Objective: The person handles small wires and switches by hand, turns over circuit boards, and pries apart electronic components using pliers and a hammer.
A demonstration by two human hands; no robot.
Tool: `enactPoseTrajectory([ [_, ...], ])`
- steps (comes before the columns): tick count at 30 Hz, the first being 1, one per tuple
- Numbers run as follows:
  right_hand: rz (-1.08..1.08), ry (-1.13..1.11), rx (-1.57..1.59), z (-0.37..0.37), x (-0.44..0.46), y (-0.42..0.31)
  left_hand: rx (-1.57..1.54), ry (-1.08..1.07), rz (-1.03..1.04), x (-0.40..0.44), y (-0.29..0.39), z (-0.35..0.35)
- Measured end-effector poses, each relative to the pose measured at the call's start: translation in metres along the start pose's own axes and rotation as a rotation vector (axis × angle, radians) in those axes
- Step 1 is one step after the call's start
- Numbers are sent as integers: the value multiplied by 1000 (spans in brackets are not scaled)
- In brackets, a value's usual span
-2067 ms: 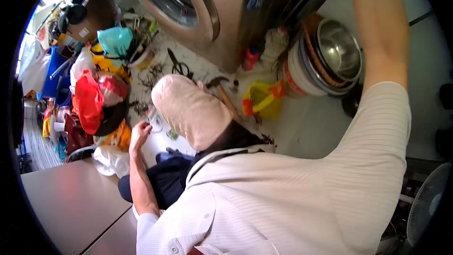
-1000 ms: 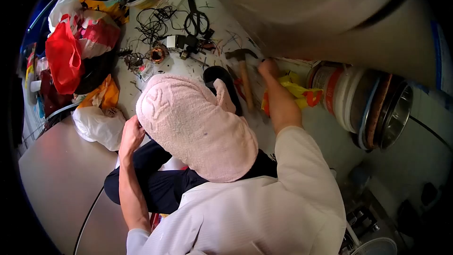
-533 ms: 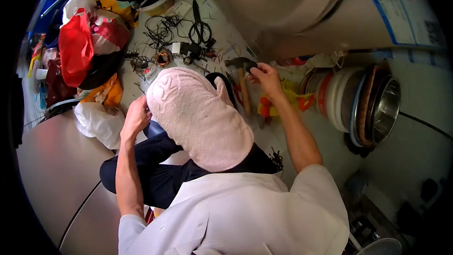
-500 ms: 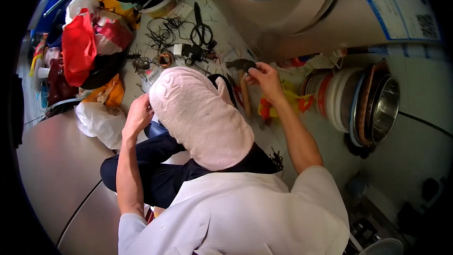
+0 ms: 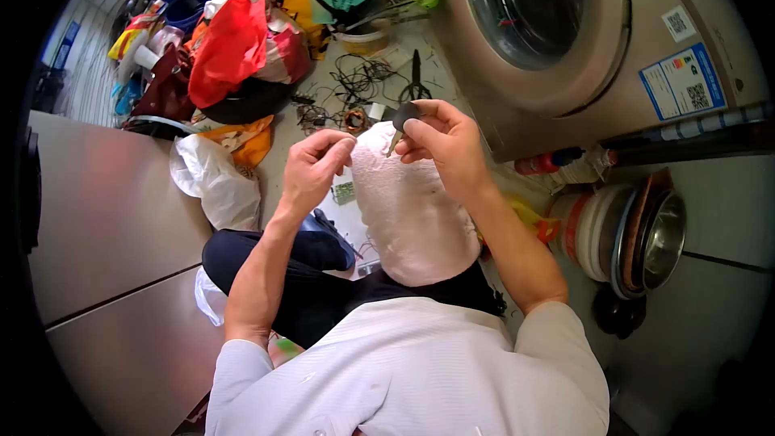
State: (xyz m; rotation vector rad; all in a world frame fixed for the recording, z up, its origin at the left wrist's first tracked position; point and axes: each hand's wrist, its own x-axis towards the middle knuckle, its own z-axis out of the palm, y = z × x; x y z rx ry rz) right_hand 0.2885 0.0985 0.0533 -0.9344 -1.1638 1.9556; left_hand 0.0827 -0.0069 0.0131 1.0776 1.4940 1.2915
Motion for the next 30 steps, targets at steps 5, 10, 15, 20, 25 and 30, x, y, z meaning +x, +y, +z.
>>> enactPoseTrajectory([
  [5, 25, 21, -35, 24, 6, 6, -219, -217, -182, -11, 22, -4],
  [10, 23, -39, -106, 33, 4, 11, -382, -255, -267, -16, 16, 3],
  [15, 67, -96, -119, 31, 0, 12, -603, -314, -344, -17, 12, 1],
  [20, 95, -75, -93, 22, -3, 15, -655, -358, -417, -17, 9, 1],
  [25, 29, -72, 24, 6, -19, 23, -381, -385, -283, -19, 7, 8],
  [30, -88, -79, -104, -21, -63, -24, -376, -397, -294, -13, 11, 15],
])
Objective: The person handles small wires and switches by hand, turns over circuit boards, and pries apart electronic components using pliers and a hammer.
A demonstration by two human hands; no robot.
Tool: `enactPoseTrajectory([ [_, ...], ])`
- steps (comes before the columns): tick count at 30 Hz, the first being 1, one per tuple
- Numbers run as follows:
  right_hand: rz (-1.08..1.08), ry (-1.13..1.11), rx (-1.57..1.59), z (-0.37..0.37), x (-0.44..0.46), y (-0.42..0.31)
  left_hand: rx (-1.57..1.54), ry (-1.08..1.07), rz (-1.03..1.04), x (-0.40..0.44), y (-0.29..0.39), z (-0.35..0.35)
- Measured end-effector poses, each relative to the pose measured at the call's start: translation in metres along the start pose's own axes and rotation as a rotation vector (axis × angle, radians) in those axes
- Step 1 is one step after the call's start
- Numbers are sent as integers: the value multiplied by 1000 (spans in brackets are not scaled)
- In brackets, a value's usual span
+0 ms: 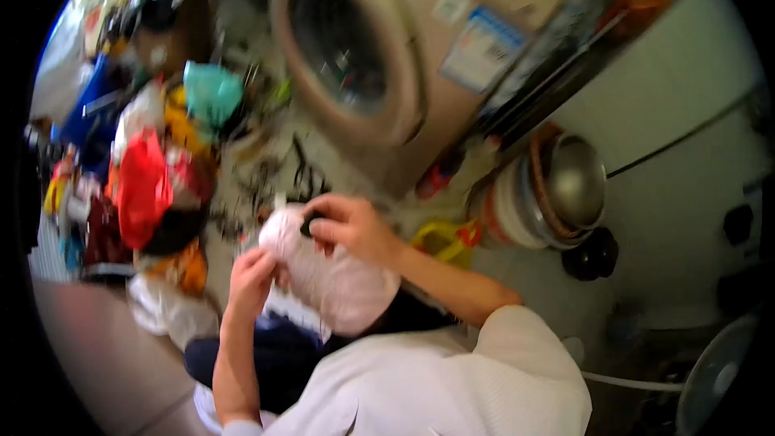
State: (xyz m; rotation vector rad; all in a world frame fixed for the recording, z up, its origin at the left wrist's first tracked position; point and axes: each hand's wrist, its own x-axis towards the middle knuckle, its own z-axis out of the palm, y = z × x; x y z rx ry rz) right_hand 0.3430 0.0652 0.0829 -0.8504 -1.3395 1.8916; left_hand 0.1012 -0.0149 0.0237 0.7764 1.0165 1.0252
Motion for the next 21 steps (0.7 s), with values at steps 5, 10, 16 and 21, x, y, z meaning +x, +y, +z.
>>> enactPoseTrajectory([
  [5, -616, 291, -655, -26, -65, -119, -169, 81, 115, 23, 2, -22],
  [10, -1287, 796, -1271, -59, -112, -216, -51, 236, 71, 51, -31, -69],
  [16, -1393, 1144, -1290, -156, -108, -322, 244, 361, -106, 45, -68, -92],
  [21, -1237, 1295, -1295, -248, -79, -391, 337, 375, -166, 31, -74, -85],
])
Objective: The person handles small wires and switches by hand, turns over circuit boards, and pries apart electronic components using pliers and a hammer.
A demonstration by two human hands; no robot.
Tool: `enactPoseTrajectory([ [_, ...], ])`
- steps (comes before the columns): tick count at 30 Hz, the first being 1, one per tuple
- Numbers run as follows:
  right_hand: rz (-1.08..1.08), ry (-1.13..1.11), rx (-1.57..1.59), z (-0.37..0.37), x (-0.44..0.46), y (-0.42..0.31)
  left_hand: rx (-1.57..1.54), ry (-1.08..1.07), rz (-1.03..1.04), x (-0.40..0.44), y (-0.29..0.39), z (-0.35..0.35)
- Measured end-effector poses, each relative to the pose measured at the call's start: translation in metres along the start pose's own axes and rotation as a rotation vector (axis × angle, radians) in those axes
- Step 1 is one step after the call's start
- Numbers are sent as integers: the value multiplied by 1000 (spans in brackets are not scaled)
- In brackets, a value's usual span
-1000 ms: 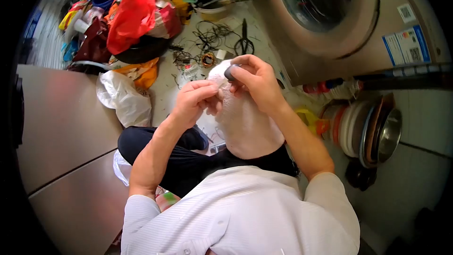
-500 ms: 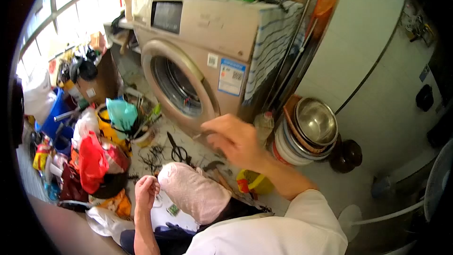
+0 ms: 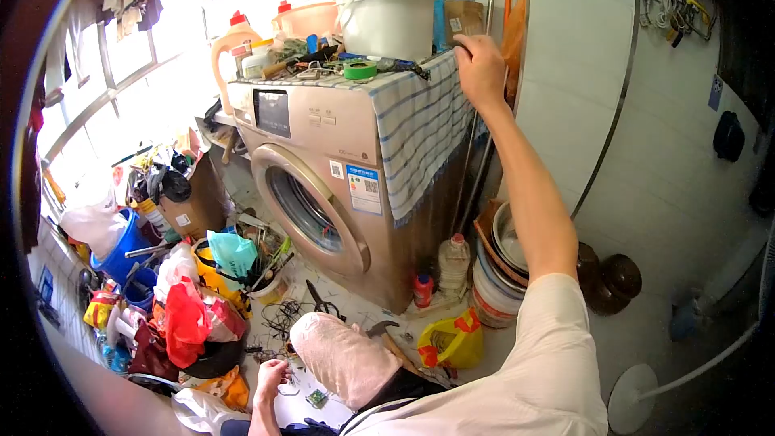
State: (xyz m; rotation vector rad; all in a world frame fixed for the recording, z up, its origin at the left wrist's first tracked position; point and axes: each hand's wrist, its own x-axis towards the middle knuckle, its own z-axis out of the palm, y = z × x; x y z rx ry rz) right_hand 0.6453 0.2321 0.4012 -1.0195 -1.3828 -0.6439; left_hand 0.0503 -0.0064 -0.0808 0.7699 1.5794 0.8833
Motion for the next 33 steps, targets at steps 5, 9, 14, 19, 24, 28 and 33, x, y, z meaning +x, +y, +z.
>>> enactPoseTrajectory([
  [5, -41, -42, -84, 46, 24, 23, 126, 39, 8, -4, 2, 1],
  [9, -46, -369, -265, 62, 29, 22, 195, 64, 53, -2, 0, -4],
  [14, 90, -512, -24, 55, 32, 17, 338, 106, 100, -2, -2, -6],
  [19, 193, -150, 206, 53, 36, 36, 694, 97, 282, 12, -14, -9],
  [24, -123, -75, 329, 18, 12, -56, 948, 94, 556, 28, -62, -18],
  [28, -571, -447, 292, 35, -47, -158, 908, -30, 359, 13, -63, -26],
  [33, -772, -653, 546, 93, -176, -272, 820, -4, 109, -12, -56, -34],
])
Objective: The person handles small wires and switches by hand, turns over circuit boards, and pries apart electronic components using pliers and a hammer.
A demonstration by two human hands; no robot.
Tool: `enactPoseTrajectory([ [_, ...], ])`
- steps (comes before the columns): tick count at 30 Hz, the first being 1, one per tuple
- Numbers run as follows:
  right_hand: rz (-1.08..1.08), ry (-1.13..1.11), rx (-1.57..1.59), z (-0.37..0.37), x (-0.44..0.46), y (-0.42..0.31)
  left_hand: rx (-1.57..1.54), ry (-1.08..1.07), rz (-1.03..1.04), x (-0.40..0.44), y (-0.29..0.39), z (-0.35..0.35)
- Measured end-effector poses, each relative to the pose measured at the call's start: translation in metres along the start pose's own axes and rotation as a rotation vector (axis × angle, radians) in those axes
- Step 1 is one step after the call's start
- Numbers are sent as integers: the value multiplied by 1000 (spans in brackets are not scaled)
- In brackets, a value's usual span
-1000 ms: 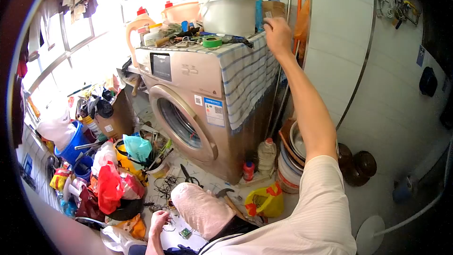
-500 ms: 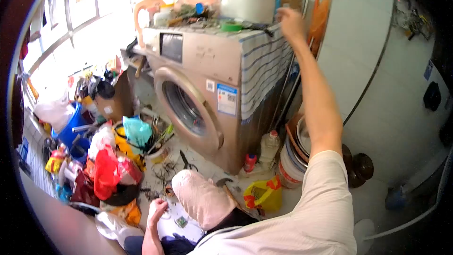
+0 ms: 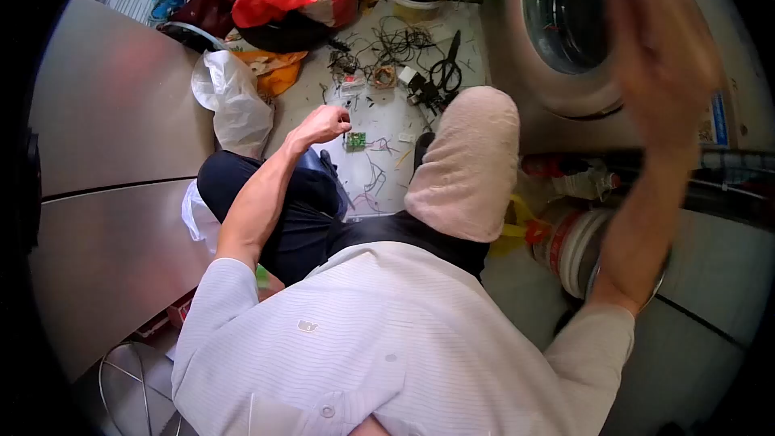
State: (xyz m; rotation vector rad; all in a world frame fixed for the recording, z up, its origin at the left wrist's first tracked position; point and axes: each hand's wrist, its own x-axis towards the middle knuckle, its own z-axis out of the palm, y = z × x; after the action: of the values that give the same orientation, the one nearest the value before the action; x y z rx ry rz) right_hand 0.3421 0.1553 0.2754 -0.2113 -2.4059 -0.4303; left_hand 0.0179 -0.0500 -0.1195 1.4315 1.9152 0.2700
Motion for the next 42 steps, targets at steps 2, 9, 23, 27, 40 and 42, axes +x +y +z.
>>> enactPoseTrajectory([
  [2, 81, -47, 233, 67, 11, -13, -28, 18, -36, 3, -21, 3],
  [9, 319, -404, 601, 249, -1, -55, -86, -39, -321, 1, -75, 49],
  [23, 480, -988, 671, 317, -67, -72, 117, 264, -236, 59, -85, 172],
  [27, 447, -1016, 641, 320, -71, -69, 187, 218, -147, 76, -99, 188],
  [40, 393, -1013, 711, 332, -69, -82, -464, 79, -210, 76, -19, 28],
  [42, 389, -1005, 740, 335, -69, -87, -303, 224, -43, 62, 9, -9],
])
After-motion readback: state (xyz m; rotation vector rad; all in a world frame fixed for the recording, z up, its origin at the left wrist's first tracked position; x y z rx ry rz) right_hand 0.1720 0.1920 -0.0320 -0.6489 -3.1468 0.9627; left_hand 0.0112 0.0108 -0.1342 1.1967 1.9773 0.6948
